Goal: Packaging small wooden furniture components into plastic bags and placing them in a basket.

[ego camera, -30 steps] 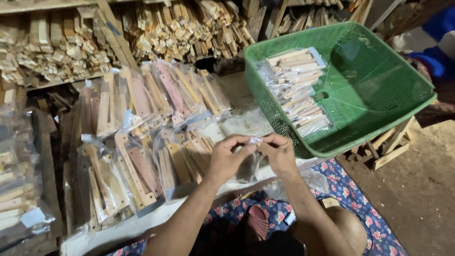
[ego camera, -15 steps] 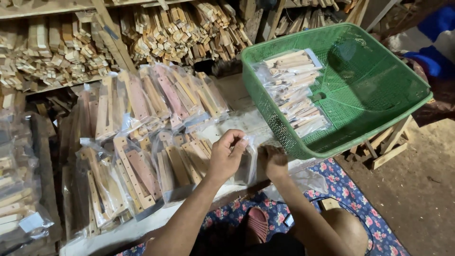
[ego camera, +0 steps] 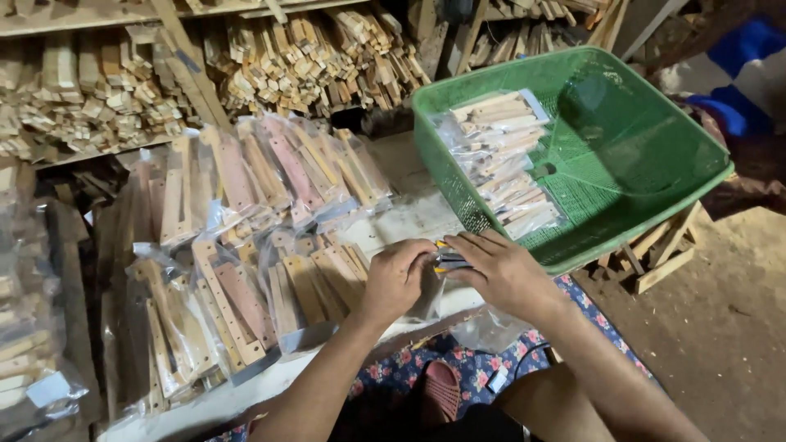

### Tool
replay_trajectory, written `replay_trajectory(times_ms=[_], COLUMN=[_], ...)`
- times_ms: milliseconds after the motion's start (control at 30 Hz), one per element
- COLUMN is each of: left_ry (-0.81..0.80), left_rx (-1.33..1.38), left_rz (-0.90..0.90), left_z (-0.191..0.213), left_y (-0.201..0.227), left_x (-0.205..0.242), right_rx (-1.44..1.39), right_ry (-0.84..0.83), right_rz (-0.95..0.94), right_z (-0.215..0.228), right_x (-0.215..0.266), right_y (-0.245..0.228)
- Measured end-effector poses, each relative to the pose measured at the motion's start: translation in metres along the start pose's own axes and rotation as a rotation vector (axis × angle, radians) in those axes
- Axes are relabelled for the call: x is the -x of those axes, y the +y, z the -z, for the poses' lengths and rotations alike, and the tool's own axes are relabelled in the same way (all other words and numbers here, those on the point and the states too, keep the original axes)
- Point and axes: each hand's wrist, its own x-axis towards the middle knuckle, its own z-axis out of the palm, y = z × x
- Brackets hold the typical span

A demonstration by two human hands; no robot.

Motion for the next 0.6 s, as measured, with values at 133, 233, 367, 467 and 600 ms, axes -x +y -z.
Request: replay_trajectory(times_ms=[133, 233, 367, 467, 600], left_ry=[-0.013, -0.009, -0.040, -0.176, -0.196], left_rx=[0.028, 0.118, 0.222, 0.263, 0.218], left_rz=[-0.039, -0.014, 0.101, 0.231, 0.298], left_z=[0.001, 0.002, 0.010, 0.011, 0.004], left_y=[-0.002, 0.003, 0.011, 0.014, 0.010], left_x=[0.000, -0.002, -0.002, 0.001, 0.006], right_rx=[0.016, -0.020, -0.083, -0.149, -0.259], right_ry=[-0.112, -0.181, -0.117, -0.053, 0.057], right_rz=[0.035, 0.026, 0.023, 0.033, -0.019], right_z=[-0.010, -0.020, -0.024, -0.031, -0.057], right_x=[0.004, 0.011, 0.006, 0.006, 0.027], right_y=[0.021, 0.031, 0.029, 0.030, 0.044])
